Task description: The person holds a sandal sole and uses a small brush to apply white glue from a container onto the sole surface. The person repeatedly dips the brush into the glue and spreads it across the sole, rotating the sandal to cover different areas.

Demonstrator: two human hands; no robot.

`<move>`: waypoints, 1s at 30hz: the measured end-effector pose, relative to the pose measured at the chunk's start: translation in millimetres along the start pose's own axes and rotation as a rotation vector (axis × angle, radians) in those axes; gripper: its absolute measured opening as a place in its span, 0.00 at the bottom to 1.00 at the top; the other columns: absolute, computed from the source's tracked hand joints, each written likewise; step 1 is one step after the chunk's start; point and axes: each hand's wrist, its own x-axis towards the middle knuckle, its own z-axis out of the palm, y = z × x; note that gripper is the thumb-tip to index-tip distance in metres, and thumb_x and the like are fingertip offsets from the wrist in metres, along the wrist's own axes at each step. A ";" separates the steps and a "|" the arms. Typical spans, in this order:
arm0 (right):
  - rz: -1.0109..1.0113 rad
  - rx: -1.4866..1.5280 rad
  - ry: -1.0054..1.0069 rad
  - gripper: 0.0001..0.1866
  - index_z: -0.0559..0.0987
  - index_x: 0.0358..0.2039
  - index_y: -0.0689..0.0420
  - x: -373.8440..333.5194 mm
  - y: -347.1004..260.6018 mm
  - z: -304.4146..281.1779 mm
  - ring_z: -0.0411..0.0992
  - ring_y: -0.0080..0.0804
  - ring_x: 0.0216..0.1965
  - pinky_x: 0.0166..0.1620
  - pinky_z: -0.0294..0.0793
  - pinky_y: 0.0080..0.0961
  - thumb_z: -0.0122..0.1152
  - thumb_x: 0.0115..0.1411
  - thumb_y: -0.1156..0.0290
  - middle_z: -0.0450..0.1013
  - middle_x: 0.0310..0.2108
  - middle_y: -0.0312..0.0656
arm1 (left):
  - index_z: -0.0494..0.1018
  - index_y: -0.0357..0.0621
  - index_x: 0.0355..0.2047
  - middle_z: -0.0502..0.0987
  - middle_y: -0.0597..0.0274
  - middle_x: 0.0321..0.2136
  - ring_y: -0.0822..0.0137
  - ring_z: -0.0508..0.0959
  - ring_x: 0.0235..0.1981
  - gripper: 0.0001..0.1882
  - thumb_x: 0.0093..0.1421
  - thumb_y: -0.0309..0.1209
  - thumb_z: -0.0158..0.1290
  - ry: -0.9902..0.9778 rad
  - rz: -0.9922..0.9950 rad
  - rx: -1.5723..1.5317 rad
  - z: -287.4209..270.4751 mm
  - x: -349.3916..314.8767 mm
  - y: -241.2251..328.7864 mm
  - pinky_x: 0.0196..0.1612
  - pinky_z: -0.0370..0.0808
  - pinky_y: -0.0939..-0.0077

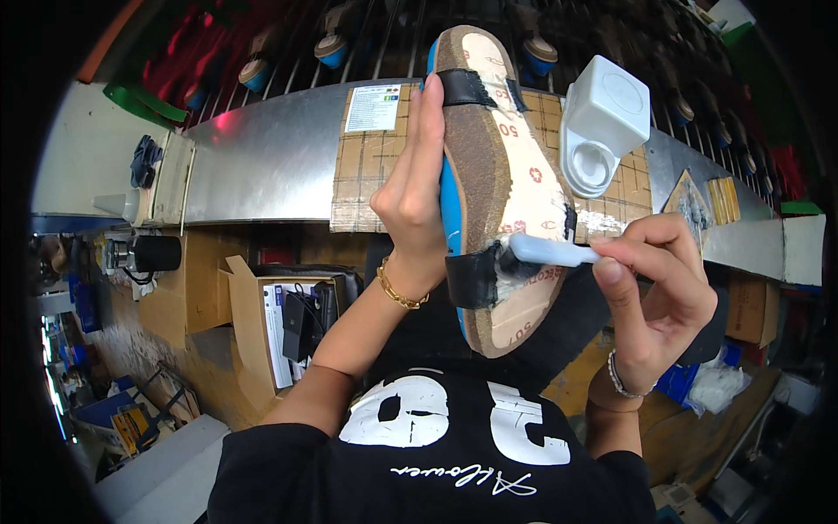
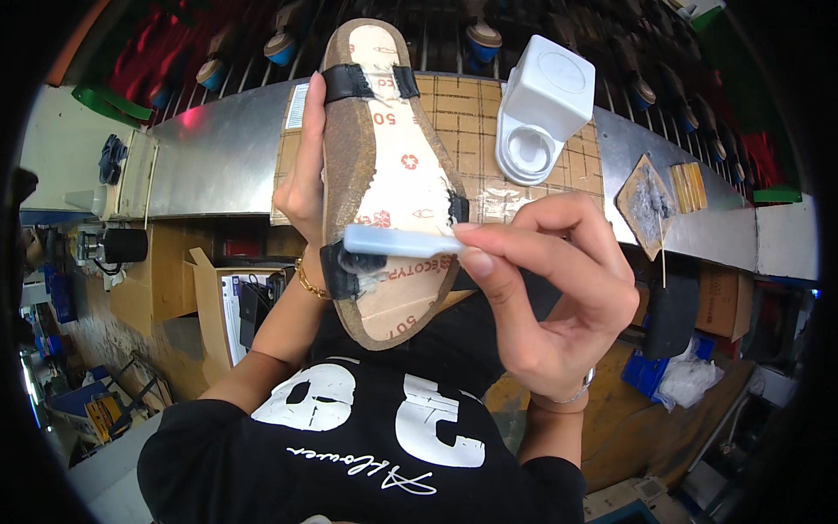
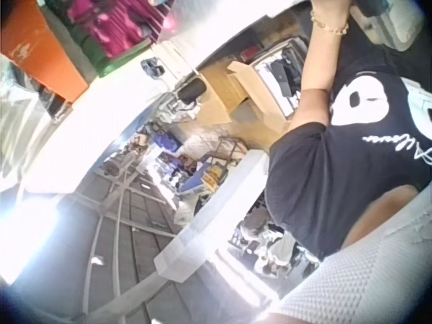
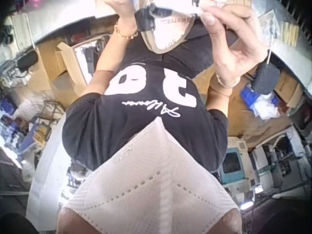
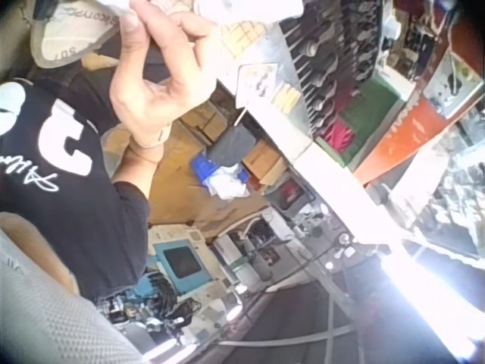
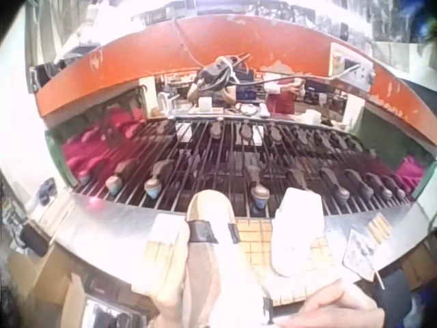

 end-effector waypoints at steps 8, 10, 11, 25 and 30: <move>-0.207 -0.194 0.119 0.16 0.89 0.32 0.52 -0.2 1.9 1.4 0.68 0.24 0.29 0.32 0.64 0.18 0.75 0.40 0.82 0.72 0.30 0.37 | 0.67 0.32 0.64 0.86 0.55 0.35 0.75 0.83 0.25 0.41 0.52 0.34 0.68 0.039 0.107 0.000 5.6 2.2 -3.1 0.27 0.77 0.82; -0.230 -0.183 0.090 0.16 0.90 0.31 0.51 -1.2 3.1 -1.0 0.68 0.24 0.29 0.31 0.64 0.18 0.76 0.38 0.81 0.72 0.30 0.37 | 0.67 0.32 0.64 0.86 0.55 0.34 0.75 0.83 0.25 0.41 0.51 0.34 0.69 0.030 0.099 0.003 4.0 3.4 -1.1 0.27 0.78 0.82; -0.229 -0.159 0.071 0.16 0.90 0.30 0.50 -0.5 4.4 -1.9 0.68 0.24 0.29 0.31 0.64 0.18 0.76 0.37 0.81 0.72 0.30 0.37 | 0.67 0.33 0.64 0.86 0.55 0.34 0.74 0.83 0.25 0.41 0.51 0.34 0.69 0.023 0.092 0.017 3.1 3.8 -0.2 0.27 0.78 0.81; -0.279 -0.024 -0.190 0.16 0.90 0.26 0.47 13.9 10.8 -18.8 0.67 0.23 0.28 0.31 0.63 0.18 0.74 0.32 0.75 0.73 0.28 0.35 | 0.68 0.37 0.64 0.86 0.58 0.33 0.75 0.84 0.26 0.42 0.50 0.34 0.70 -0.084 0.033 -0.020 -1.7 0.9 1.9 0.28 0.79 0.81; -0.160 -0.005 -0.085 0.11 0.88 0.31 0.57 20.3 11.3 -9.6 0.67 0.26 0.31 0.34 0.61 0.19 0.72 0.43 0.78 0.72 0.30 0.40 | 0.68 0.39 0.64 0.86 0.59 0.33 0.75 0.84 0.27 0.41 0.50 0.35 0.70 -0.101 -0.018 -0.030 -0.5 2.8 3.4 0.28 0.80 0.81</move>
